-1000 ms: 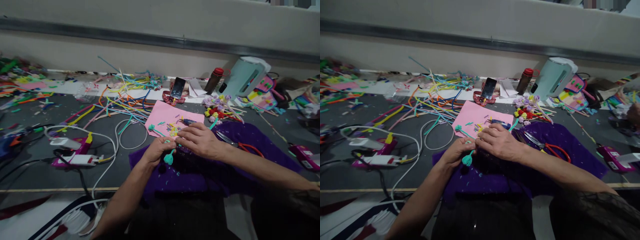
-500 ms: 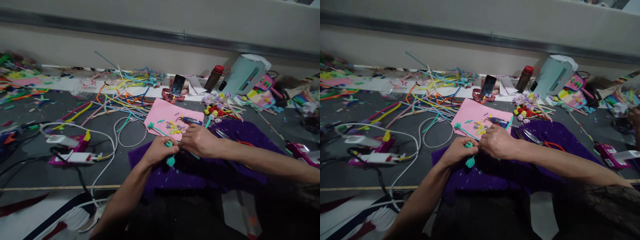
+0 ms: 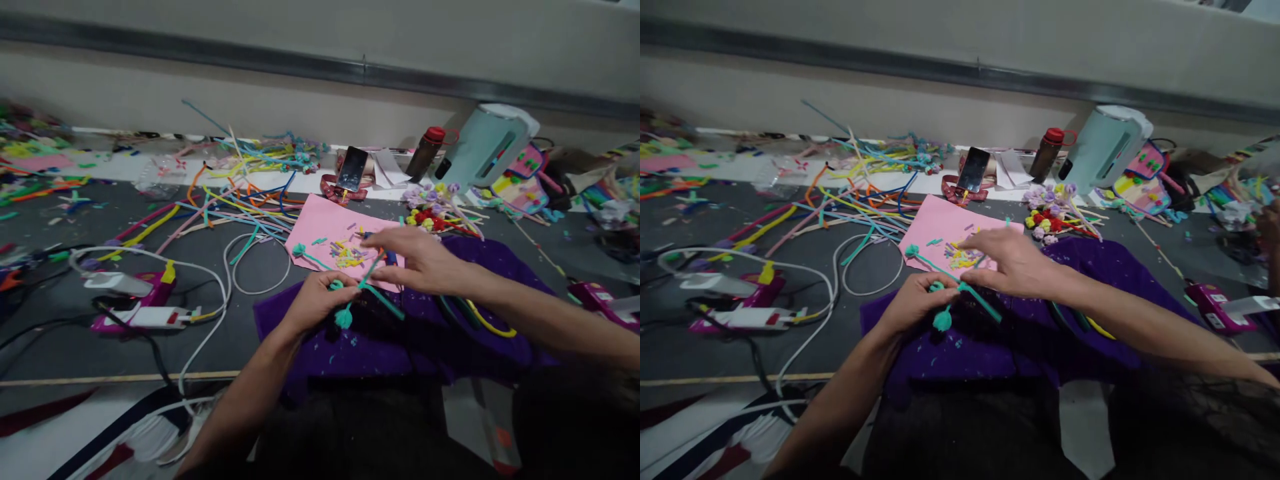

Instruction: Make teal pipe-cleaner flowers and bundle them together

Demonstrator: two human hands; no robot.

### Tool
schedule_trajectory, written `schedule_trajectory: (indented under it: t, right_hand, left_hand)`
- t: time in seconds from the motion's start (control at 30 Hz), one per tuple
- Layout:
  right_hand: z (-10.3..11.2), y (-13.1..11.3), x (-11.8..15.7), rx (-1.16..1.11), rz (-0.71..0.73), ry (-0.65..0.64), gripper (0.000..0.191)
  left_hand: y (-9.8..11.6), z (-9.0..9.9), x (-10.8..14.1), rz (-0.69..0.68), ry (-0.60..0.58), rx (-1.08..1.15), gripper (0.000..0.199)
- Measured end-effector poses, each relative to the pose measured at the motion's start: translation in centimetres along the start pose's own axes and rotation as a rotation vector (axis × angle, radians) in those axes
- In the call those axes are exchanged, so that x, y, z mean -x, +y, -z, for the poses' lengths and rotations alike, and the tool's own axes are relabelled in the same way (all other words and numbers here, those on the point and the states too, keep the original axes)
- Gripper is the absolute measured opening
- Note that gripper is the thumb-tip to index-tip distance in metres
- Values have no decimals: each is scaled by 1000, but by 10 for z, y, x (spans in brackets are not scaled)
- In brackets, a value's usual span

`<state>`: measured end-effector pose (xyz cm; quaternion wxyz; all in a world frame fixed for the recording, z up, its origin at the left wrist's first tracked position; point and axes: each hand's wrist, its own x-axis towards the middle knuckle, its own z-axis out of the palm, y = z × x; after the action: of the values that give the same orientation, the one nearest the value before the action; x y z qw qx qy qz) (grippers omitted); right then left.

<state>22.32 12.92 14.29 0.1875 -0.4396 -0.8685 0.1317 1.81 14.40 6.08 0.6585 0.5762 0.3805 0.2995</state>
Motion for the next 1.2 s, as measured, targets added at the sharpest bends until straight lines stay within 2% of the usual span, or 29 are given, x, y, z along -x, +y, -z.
schedule_trajectory:
  t: [0.07,0.13,0.2,0.37,0.6,0.7,0.77,0.87,0.97,1.03,1.1,1.17,1.2]
  right_hand:
    - [9,-1,6,234,126,293,35]
    - [7,3,14,360,230,389,28]
    - [-3,7,18,443,310,350,30]
    - [-28,7,12,488,480,131,25]
    - [-33,-3,0,471,469,-10,21]
    - [-35,-4,0,384,385,-8,22]
    - [-36,-6,0,241,245,-22,23]
    - [-34,-8,-3,-86,-89,-121,26]
    - [-35,-5,-9,-486,-436,-255,28]
    - [-37,-2,-13,-670,-567,-288,27]
    - [-38,2,-14,-684,-594,-283,26]
    - [-36,6,-13,-522,-512,-238,28]
    - [-34,7,-12,-394,-442,-175,29]
  left_hand:
    - [-1,2,-3,62,42,191,22]
    - [-2,4,-6,105,43,327,24]
    - [-3,5,-7,128,8,393,20]
    - [-7,4,-6,174,-95,384,18]
    - [-8,6,-7,159,-175,370,16]
    - [-7,5,-5,131,-168,342,15]
    - [-4,4,-3,96,-135,273,15]
    - [0,0,2,13,-41,86,14]
    - [3,-3,6,-148,62,-170,12]
    - [4,-5,6,-222,107,-280,12]
    - [3,-4,4,-181,109,-259,12]
    - [1,-2,2,-59,51,-106,14]
    - [0,-1,0,3,13,0,15]
